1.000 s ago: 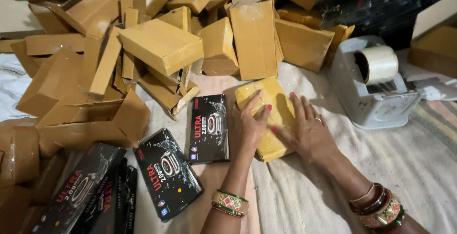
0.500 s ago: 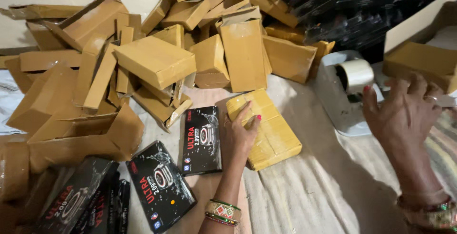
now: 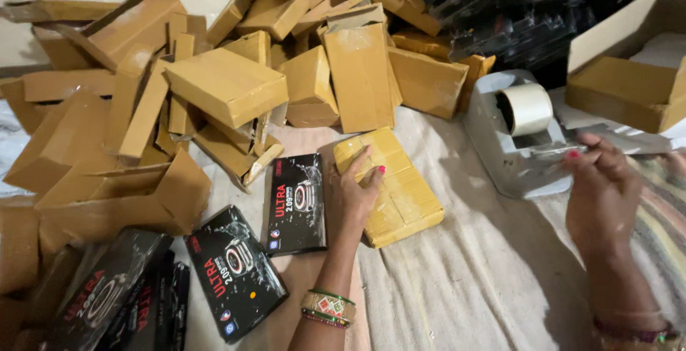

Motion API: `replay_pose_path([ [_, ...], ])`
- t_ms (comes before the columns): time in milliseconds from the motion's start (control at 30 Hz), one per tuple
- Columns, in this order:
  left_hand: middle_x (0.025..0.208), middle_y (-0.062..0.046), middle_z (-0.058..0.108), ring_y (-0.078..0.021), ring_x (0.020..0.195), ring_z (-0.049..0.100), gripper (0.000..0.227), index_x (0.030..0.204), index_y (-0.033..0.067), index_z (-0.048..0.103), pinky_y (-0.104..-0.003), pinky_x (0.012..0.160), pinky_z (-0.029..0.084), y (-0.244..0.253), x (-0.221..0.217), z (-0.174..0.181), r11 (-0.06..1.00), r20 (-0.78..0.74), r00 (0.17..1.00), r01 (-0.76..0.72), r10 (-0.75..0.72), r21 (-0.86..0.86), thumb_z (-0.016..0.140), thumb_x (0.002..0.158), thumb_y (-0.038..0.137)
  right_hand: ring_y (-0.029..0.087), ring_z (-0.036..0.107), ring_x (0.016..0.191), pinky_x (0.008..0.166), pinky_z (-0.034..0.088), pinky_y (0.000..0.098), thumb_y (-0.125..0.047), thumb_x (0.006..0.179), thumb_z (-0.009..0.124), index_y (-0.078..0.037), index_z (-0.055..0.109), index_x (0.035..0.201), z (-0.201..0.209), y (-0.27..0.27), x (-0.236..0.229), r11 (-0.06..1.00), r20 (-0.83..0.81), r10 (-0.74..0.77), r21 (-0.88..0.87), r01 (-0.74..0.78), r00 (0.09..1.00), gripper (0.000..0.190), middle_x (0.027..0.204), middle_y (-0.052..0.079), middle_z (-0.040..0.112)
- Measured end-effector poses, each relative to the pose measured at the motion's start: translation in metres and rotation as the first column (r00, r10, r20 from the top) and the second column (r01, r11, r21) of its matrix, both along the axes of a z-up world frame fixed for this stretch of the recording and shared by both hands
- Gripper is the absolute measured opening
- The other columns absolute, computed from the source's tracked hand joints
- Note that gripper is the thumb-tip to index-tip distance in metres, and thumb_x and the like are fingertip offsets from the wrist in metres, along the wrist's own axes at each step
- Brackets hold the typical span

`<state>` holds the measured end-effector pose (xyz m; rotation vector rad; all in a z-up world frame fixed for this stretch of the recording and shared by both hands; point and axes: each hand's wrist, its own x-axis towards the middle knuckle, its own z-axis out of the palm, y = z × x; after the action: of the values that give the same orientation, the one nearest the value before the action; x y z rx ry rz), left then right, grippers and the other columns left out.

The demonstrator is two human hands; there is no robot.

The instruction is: The person packs smartwatch boxes into small cardboard shipping boxes. They place the product inside, fold the flaps, and seal the boxes using a tape dispenser. The person repeats this process for multiple units.

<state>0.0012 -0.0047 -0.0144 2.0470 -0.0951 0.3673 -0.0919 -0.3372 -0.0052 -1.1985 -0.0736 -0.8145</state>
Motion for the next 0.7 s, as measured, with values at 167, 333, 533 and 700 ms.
replay_pose_path([
  [167, 0.142, -0.024, 0.057, -0.035, 0.127, 0.059, 0.094, 0.155, 0.0191, 0.038, -0.039, 0.104, 0.046, 0.006, 0.009, -0.01, 0.997, -0.108, 0.993, -0.06, 0.055, -0.045, 0.083, 0.075, 0.038, 0.025, 0.063, 0.1, 0.08, 0.057, 0.0399, 0.0, 0.098, 0.071, 0.007, 0.068, 0.096, 0.009, 0.026, -0.028, 0.778, -0.219, -0.487, -0.547, 0.307, 0.845, 0.008, 0.114, 0.024, 0.062],
  [333, 0.144, -0.035, 0.047, -0.0441, 0.13, 0.05, 0.114, 0.148, -0.0063, 0.03, -0.044, 0.108, 0.041, 0.007, 0.018, -0.013, 0.979, 0.089, 0.982, -0.174, 0.165, 0.109, 0.099, 0.069, 0.038, 0.02, 0.073, 0.084, 0.072, 0.06, 0.0364, -0.015, 0.096, 0.074, 0.0, 0.071, 0.102, 0.021, 0.015, -0.032, 0.915, -0.559, -0.295, -0.399, 0.06, 0.775, 0.016, 0.091, 0.012, 0.076],
  [533, 0.134, -0.023, 0.064, -0.032, 0.12, 0.066, 0.113, 0.154, -0.0019, 0.029, -0.038, 0.104, 0.051, 0.007, 0.021, -0.017, 0.983, -0.119, 0.991, -0.078, 0.058, -0.169, 0.091, 0.066, 0.034, 0.032, 0.071, 0.079, 0.074, 0.058, 0.0455, -0.007, 0.096, 0.078, 0.001, 0.073, 0.103, 0.019, -0.023, -0.04, 0.618, -0.482, -0.552, -0.784, -0.055, 0.68, 0.012, 0.089, 0.021, 0.075],
  [700, 0.128, -0.018, 0.067, -0.0275, 0.113, 0.067, 0.106, 0.15, 0.0021, 0.038, -0.037, 0.096, 0.056, 0.012, 0.034, -0.008, 0.978, -0.059, 0.995, 0.068, -0.081, -0.197, 0.091, 0.063, 0.029, 0.026, 0.073, 0.095, 0.09, 0.057, 0.0417, -0.005, 0.091, 0.071, -0.005, 0.068, 0.091, 0.001, 0.005, -0.033, 0.971, -0.409, 0.19, -0.057, -0.233, 0.892, 0.003, 0.098, 0.014, 0.077],
])
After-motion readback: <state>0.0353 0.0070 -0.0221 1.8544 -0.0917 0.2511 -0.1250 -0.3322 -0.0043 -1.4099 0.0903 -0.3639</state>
